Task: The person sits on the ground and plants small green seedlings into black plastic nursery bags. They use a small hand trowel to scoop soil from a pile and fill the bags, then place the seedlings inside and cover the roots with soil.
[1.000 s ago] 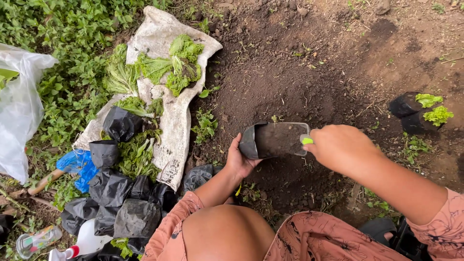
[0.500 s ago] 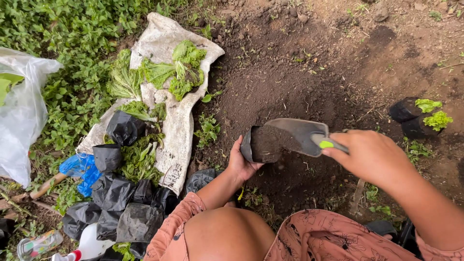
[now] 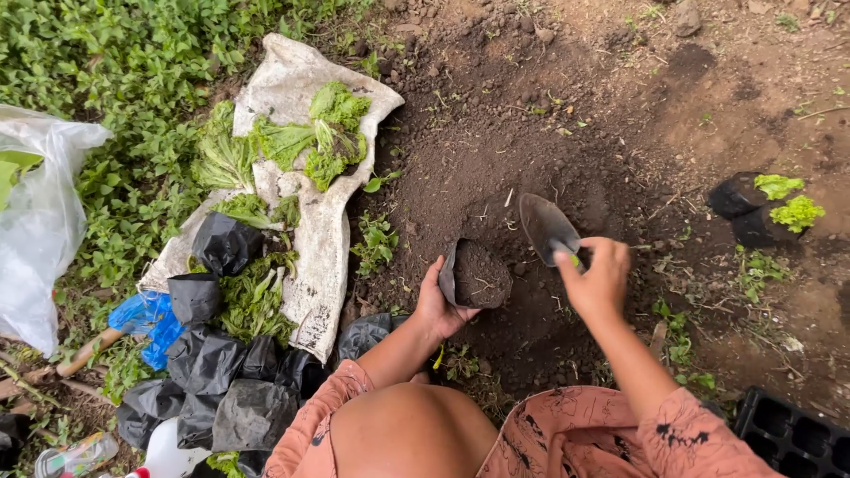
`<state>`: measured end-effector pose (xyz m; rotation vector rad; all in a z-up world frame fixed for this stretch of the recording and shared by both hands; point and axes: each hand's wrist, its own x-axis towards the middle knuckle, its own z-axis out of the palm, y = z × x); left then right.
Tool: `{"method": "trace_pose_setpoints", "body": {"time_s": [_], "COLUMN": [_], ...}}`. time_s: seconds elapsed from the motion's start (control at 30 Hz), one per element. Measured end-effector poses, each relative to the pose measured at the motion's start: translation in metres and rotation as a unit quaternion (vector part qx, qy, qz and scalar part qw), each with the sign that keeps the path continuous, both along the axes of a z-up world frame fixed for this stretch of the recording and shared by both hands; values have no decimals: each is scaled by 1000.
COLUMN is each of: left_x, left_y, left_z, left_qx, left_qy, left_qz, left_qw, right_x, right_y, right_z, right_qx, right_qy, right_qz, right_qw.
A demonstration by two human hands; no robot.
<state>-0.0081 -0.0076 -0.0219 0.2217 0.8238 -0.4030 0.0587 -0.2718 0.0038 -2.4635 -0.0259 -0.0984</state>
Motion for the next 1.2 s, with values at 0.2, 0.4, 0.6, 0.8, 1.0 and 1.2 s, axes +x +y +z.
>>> {"method": "trace_pose_setpoints", "body": {"time_s": [0.2, 0.4, 0.6, 0.8, 1.0, 1.2], "left_x": [10, 15, 6, 23, 39, 34], "left_y": [-17, -23, -12, -8, 1, -6], "left_z": [-35, 25, 81, 86, 49, 55], "left_qx": [45, 110, 466, 583, 626, 620], "left_qy": [3, -62, -177, -265, -250, -255], "left_qz": [-67, -94, -263, -408, -391, -390], "left_qw": [997, 988, 826, 651, 627, 631], "right_x": [-22, -13, -8, -16, -11, 3], "right_y": [58, 52, 50, 57, 65, 86], "right_z": [64, 12, -32, -20, 54, 80], "right_qx": [102, 93, 129, 170, 64, -4], "right_qy": [237, 208, 214, 238, 239, 321], "right_qz": [107, 43, -3, 18, 48, 99], "right_qw": [960, 973, 968, 956, 968, 942]}}
